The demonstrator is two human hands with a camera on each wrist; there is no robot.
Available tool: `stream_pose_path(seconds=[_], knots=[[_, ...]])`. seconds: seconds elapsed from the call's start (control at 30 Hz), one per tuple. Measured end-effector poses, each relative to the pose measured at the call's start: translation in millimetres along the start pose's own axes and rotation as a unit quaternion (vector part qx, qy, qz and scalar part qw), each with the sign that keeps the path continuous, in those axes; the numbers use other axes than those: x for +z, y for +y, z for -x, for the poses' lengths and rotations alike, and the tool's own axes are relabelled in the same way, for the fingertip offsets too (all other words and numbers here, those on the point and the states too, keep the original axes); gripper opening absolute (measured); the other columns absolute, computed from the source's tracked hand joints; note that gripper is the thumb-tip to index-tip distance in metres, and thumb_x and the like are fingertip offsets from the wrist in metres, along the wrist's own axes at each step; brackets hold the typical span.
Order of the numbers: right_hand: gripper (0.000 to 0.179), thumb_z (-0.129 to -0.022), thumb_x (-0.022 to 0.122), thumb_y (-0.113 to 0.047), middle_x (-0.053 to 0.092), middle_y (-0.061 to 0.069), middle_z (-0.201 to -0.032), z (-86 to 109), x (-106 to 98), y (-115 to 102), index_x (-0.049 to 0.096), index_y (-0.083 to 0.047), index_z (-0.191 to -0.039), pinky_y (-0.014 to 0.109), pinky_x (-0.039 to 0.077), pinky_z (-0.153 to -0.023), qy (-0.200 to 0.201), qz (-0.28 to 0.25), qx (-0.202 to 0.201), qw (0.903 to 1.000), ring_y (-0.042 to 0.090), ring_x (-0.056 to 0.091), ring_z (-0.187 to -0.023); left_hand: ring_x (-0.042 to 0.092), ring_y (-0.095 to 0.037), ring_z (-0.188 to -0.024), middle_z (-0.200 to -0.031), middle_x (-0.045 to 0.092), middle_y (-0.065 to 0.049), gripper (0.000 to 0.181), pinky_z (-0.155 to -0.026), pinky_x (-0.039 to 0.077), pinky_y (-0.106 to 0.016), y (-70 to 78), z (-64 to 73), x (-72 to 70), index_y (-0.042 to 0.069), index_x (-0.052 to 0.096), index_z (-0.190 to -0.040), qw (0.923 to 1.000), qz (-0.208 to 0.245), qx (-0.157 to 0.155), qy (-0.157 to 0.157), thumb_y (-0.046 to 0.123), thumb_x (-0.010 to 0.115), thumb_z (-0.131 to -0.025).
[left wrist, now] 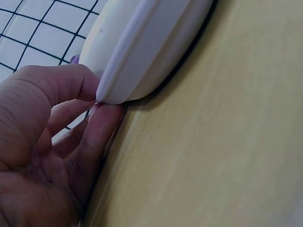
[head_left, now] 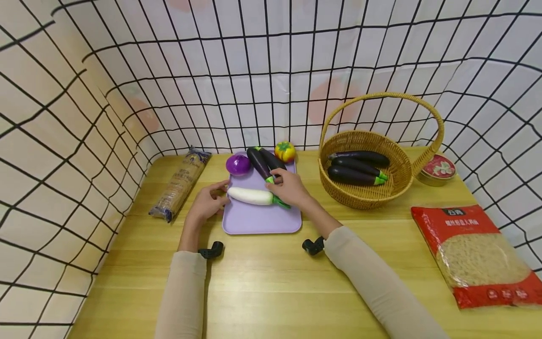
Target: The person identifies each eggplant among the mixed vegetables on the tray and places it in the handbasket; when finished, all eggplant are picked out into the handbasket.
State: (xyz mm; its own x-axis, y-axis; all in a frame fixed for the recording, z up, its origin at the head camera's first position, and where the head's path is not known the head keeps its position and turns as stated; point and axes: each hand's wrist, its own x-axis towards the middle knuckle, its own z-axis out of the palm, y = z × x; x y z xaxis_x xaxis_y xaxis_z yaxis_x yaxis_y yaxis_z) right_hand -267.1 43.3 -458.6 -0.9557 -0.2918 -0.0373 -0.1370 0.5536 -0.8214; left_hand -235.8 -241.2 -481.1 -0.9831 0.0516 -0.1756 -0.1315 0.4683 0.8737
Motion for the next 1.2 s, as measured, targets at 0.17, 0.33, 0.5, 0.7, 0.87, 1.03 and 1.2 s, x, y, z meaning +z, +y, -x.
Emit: stream_pose_path(seconds=[0.17,0.33,0.5,0.7,0.87,1.03,1.2], knots=[[0.056,-0.097,0.070,-0.034,0.069,0.016,-0.128,-3.0,3.3,-3.1,0.056,-0.009,-0.145,0.043,0.057,-0.101,0.009,0.024,0.013,0.9996,0.028,0.067,-0.118,0.051,-0.015,-0.076,-0.133,0.056,-0.011,0.067,-0.066,0.061,-0.031,-0.8,-1.1,0.9,0.025,0.053,-0.153,1.0000,0.000,0.000,0.000,0.009,0.068,-0.090],[0.052,-0.096,0.072,-0.032,0.072,0.014,-0.121,-6.5,7.5,-6.1,0.059,-0.009,-0.142,0.042,0.058,-0.097,0.032,0.045,0.026,0.9981,0.026,0.069,-0.112,0.052,-0.015,-0.077,-0.134,0.055,-0.011,0.067,-0.066,0.062,-0.031,-0.1,-2.1,0.9,0.025,0.052,-0.153,1.0000,0.002,0.000,-0.001,0.009,0.068,-0.090],[0.046,-0.095,0.075,-0.028,0.075,0.014,-0.111,-7.3,9.1,-8.4,0.064,-0.007,-0.134,0.041,0.058,-0.094,0.053,0.049,0.033,0.9969,0.026,0.071,-0.104,0.053,-0.016,-0.079,-0.135,0.055,-0.011,0.067,-0.067,0.061,-0.031,0.5,-2.5,1.4,0.025,0.053,-0.153,1.0000,0.006,-0.006,-0.004,0.009,0.068,-0.089],[0.041,-0.094,0.073,-0.020,0.077,0.015,-0.107,-8.6,8.8,-6.7,0.065,-0.004,-0.131,0.040,0.060,-0.091,0.064,0.041,0.036,0.9965,0.026,0.073,-0.101,0.055,-0.019,-0.082,-0.135,0.055,-0.012,0.067,-0.067,0.061,-0.031,2.7,-3.0,3.4,0.026,0.053,-0.152,1.0000,0.003,-0.003,-0.006,0.010,0.069,-0.090],[0.043,-0.094,0.073,-0.019,0.076,0.014,-0.108,-5.4,7.0,-5.8,0.064,-0.004,-0.134,0.039,0.061,-0.089,0.060,0.043,0.045,0.9963,0.025,0.073,-0.101,0.056,-0.019,-0.084,-0.136,0.054,-0.013,0.067,-0.067,0.061,-0.029,2.4,-3.5,3.8,0.025,0.053,-0.153,1.0000,0.004,-0.003,-0.007,0.009,0.069,-0.090],[0.042,-0.093,0.071,-0.018,0.075,0.014,-0.111,1.8,0.1,-4.5,0.066,-0.003,-0.132,0.040,0.061,-0.090,0.064,0.037,0.054,0.9959,0.026,0.071,-0.105,0.056,-0.019,-0.082,-0.134,0.055,-0.012,0.066,-0.066,0.061,-0.030,1.6,-3.1,3.0,0.025,0.053,-0.152,1.0000,0.005,-0.002,-0.004,0.009,0.069,-0.089],[0.030,-0.093,0.071,-0.017,0.072,0.013,-0.110,5.7,-7.4,4.2,0.072,-0.003,-0.120,0.040,0.059,-0.091,0.083,0.029,0.056,0.9945,0.027,0.067,-0.106,0.055,-0.016,-0.077,-0.133,0.055,-0.012,0.066,-0.065,0.060,-0.030,-0.3,-1.8,1.0,0.024,0.054,-0.152,0.9999,0.009,-0.006,-0.001,0.008,0.068,-0.089]])
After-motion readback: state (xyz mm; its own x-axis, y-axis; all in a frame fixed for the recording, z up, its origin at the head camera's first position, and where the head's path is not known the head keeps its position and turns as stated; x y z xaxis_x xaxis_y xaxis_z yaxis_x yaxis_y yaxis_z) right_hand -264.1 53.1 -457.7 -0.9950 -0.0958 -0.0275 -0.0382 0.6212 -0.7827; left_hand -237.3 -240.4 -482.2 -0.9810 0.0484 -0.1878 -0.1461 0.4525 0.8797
